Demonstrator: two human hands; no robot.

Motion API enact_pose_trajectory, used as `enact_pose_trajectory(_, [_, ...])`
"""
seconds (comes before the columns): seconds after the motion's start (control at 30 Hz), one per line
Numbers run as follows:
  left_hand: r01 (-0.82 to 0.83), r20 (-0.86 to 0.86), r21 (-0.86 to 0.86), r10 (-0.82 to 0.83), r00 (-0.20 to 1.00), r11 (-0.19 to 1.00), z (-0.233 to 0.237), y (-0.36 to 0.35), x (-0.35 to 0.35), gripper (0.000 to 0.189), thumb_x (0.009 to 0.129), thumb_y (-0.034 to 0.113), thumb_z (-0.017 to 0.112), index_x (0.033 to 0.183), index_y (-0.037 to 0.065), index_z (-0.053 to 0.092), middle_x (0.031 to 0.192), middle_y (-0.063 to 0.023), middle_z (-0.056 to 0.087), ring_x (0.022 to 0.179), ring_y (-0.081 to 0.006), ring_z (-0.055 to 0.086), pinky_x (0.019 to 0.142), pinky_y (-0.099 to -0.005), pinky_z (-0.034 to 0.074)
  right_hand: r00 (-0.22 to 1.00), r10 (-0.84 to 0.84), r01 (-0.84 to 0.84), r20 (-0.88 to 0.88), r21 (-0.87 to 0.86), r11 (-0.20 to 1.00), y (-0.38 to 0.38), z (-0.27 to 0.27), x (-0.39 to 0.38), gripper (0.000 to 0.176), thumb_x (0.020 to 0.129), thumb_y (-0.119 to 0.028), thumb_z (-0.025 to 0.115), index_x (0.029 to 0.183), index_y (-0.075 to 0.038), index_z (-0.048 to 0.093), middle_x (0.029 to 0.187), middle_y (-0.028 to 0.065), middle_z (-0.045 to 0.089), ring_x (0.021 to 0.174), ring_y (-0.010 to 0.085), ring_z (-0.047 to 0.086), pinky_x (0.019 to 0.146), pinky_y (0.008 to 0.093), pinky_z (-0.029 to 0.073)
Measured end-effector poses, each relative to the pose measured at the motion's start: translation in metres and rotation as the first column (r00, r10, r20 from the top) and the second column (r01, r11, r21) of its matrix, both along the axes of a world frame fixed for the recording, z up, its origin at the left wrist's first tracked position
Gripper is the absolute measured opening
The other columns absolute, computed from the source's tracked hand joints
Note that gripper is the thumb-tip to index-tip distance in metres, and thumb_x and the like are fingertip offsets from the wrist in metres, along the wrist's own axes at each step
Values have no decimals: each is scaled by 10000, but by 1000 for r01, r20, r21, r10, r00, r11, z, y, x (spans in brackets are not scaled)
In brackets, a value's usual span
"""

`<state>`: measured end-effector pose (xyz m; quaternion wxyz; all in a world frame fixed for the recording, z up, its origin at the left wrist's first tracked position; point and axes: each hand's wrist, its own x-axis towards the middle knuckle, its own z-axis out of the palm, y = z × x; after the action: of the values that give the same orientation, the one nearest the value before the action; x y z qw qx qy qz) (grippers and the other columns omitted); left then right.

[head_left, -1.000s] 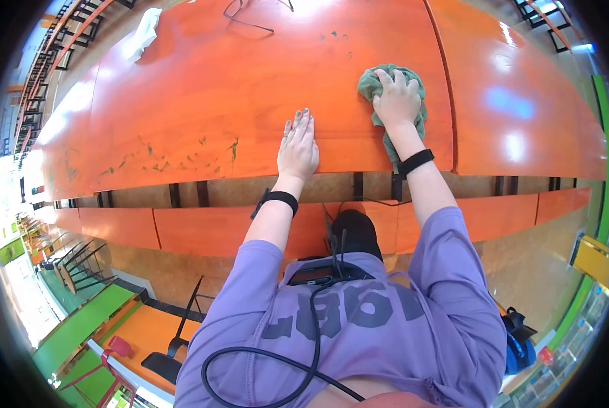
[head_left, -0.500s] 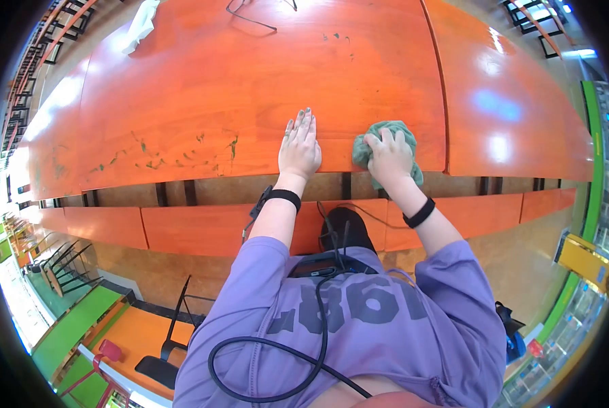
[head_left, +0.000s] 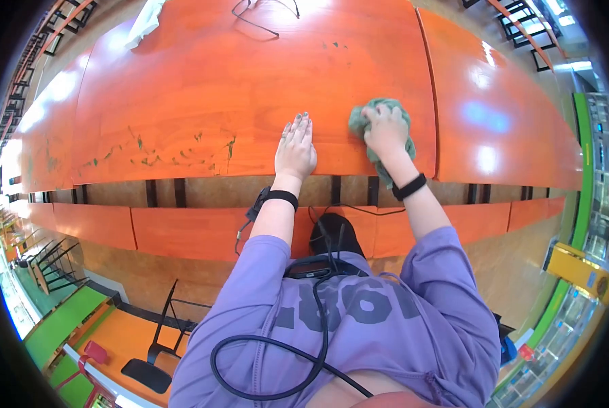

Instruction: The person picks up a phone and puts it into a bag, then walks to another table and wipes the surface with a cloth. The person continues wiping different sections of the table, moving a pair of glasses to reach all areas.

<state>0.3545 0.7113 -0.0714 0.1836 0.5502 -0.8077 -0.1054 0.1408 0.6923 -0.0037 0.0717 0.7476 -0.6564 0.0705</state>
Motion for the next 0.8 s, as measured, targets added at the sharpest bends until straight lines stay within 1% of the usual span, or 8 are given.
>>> enact_pose_trajectory(0.13, [0, 18, 10, -1, 1000, 1000, 2, 0, 0, 488, 824, 136, 461, 1294, 2, 451, 1423, -95, 372, 1342, -207, 307, 1116, -367, 226, 982, 187, -189, 27, 106, 976, 61, 1, 12, 332, 628, -127, 653, 952, -199, 642, 997, 44, 547, 909, 279, 495, 660, 383, 473])
enact_pose_trajectory(0.23, [-1, 15, 28, 1, 1000, 1000, 3, 1, 0, 493, 825, 142, 461, 1298, 2, 445, 1431, -93, 360, 1346, -205, 301, 1117, -367, 223, 995, 97, -91, -11, 231, 969, 90, 12, 24, 477, 562, -165, 738, 1009, -237, 589, 1057, 45, 519, 929, 285, 488, 736, 377, 476])
enact_pose_trajectory(0.33, [-2, -5, 25, 2, 1000, 1000, 3, 2, -1, 500, 816, 131, 469, 1297, 1, 443, 1429, -98, 362, 1342, -214, 306, 1114, -373, 228, 993, 99, -112, 67, 231, 967, 84, 25, 23, 439, 582, -215, 746, 1001, -245, 617, 1040, 47, 521, 929, 277, 484, 702, 380, 478])
enact_pose_trajectory(0.43, [0, -32, 18, 1, 999, 1000, 4, 1, -1, 511, 800, 111, 486, 1296, -3, 441, 1423, -109, 369, 1334, -230, 320, 1108, -382, 240, 988, 133, -149, 84, 235, 961, 75, 22, 17, 490, 563, -260, 776, 1021, -256, 602, 1048, 47, 518, 961, 278, 473, 722, 377, 480])
enact_pose_trajectory(0.53, [9, -37, 26, -8, 999, 1000, 7, 1, 0, 523, 806, 128, 493, 1308, -3, 427, 1428, -112, 360, 1336, -231, 316, 1109, -381, 237, 995, 75, -92, 70, 278, 956, 67, 21, 21, 467, 592, -268, 760, 1029, -246, 599, 1055, 44, 514, 980, 280, 466, 742, 376, 476])
enact_pose_trajectory(0.63, [19, -36, 35, -18, 999, 999, 8, 3, 2, 533, 814, 144, 499, 1320, 2, 414, 1435, -110, 348, 1342, -228, 303, 1112, -377, 229, 992, -30, 0, 123, 234, 972, 47, 14, 29, 424, 586, -252, 744, 984, -212, 604, 1046, 55, 537, 973, 284, 487, 794, 384, 465])
enact_pose_trajectory(0.73, [14, -30, 61, -13, 999, 998, 8, 3, 0, 535, 822, 151, 499, 1329, 9, 406, 1441, -106, 338, 1349, -226, 289, 1116, -373, 220, 991, -101, 78, 88, 231, 970, 18, 7, 37, 451, 646, -305, 732, 1069, -223, 597, 1065, 47, 507, 999, 277, 463, 735, 386, 478])
enact_pose_trajectory(0.8, [9, -23, 70, -7, 1000, 998, 7, 3, 1, 532, 825, 152, 498, 1331, 14, 405, 1444, -101, 334, 1352, -225, 282, 1118, -370, 216, 992, -120, 106, 49, 228, 968, 3, 8, 44, 455, 654, -308, 730, 1080, -218, 596, 1065, 49, 505, 1008, 281, 459, 744, 391, 474])
